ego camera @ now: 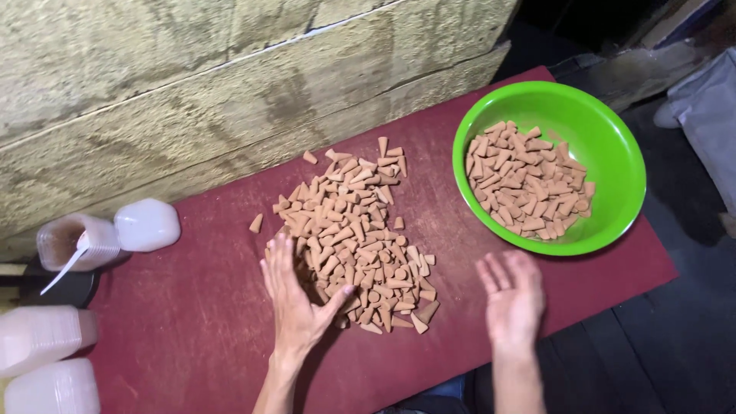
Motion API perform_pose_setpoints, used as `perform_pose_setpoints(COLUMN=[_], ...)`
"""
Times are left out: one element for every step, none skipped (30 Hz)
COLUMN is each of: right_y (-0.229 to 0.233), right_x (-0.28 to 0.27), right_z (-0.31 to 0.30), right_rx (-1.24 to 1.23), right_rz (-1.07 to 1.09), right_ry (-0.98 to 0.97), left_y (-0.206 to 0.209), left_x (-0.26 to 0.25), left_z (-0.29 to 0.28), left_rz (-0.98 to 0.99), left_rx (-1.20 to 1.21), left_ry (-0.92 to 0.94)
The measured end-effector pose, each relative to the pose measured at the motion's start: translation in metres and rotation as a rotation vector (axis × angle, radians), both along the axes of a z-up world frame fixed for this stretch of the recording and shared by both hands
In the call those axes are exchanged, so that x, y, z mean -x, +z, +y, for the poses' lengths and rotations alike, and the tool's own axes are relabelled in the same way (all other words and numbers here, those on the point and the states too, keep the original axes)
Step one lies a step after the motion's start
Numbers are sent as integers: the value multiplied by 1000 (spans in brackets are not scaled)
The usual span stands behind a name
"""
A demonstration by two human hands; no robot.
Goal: Sort and inspect incense cones on a table after pouring them from a bowl.
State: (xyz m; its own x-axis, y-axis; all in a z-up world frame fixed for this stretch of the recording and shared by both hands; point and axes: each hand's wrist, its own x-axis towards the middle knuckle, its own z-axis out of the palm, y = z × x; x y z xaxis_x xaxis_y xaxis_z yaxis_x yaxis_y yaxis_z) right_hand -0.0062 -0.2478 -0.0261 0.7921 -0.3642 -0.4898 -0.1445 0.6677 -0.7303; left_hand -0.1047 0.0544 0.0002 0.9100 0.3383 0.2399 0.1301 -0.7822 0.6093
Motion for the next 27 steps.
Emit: perform_pose_setpoints(right_y=[1, 1, 5, 9, 12, 16, 21, 26, 12, -2, -15, -17, -18, -20, -20, -20, -20, -20, -20, -20, -20, -20, -21, -29, -37, -44, -47], right_x=[14, 29, 44, 60, 70, 75, 82, 91, 92, 94, 92, 87, 85, 84, 83, 82, 81, 79, 79, 77, 75, 72, 70, 64, 57, 51, 48], right_z=[19, 37, 45, 53, 62, 69, 79, 88, 89, 91, 94, 98, 98, 99, 98, 97, 96, 96, 96, 96, 94, 93, 92, 87, 81, 75, 72], right_rx=[179, 358, 363, 798, 1229, 1233, 1201, 1164, 1167, 1423, 1676, 1678, 1746, 1814, 1816, 1843, 1870, 1872, 1827, 1782, 1782, 1763, 1744, 1744, 1713, 1682, 1683], right_rz=[-6, -14, -9, -249, -515, -529, -494, -456, -461, -571, -691, -705, -700, -696, -704, -725, -745, -752, -736, -720, -722, -685, -649, -652, -641, -630, -632], right_ry=[82, 163, 170, 325, 478, 488, 655, 822, 840, 832, 803, 811, 787, 761, 770, 752, 729, 735, 715, 696, 698, 677, 657, 659, 633, 607, 607], left_y=[-5, -11, -6, -1, 3, 8, 15, 22, 9, -4, -16, -13, -11, -9, -16, -22, -29, -28, -27, -26, -17, -8, 1, -7, -15, -24, -24], left_x=[5, 10, 14, 18, 18, 15, 14, 14, 18, 22, 21, 19, 21, 22, 23, 25, 26, 27, 28, 29, 27, 25, 22, 21, 19, 17, 17], left_z=[4, 8, 7, 6, 5, 1, -1, -3, -3, -4, -3, -1, 0, 0, 0, 0, 0, -1, -2, -4, -5, -6, -7, -6, -5, -5, -5], left_rz=[-24, -47, -41, 34, 96, 89, 192, 294, 296, 252, 199, 194, 169, 142, 142, 162, 182, 180, 109, 37, 36, 5, -26, -27, -44, -60, -61], left_rx=[2, 3, 8, 81, 155, 162, 207, 253, 262, 211, 155, 160, 191, 222, 227, 174, 120, 124, 175, 225, 226, 249, 271, 272, 286, 299, 300], left_ry=[55, 109, 116, 173, 236, 249, 244, 238, 253, 174, 94, 107, 96, 86, 96, 80, 61, 68, 48, 28, 31, 19, 9, 12, 18, 24, 26])
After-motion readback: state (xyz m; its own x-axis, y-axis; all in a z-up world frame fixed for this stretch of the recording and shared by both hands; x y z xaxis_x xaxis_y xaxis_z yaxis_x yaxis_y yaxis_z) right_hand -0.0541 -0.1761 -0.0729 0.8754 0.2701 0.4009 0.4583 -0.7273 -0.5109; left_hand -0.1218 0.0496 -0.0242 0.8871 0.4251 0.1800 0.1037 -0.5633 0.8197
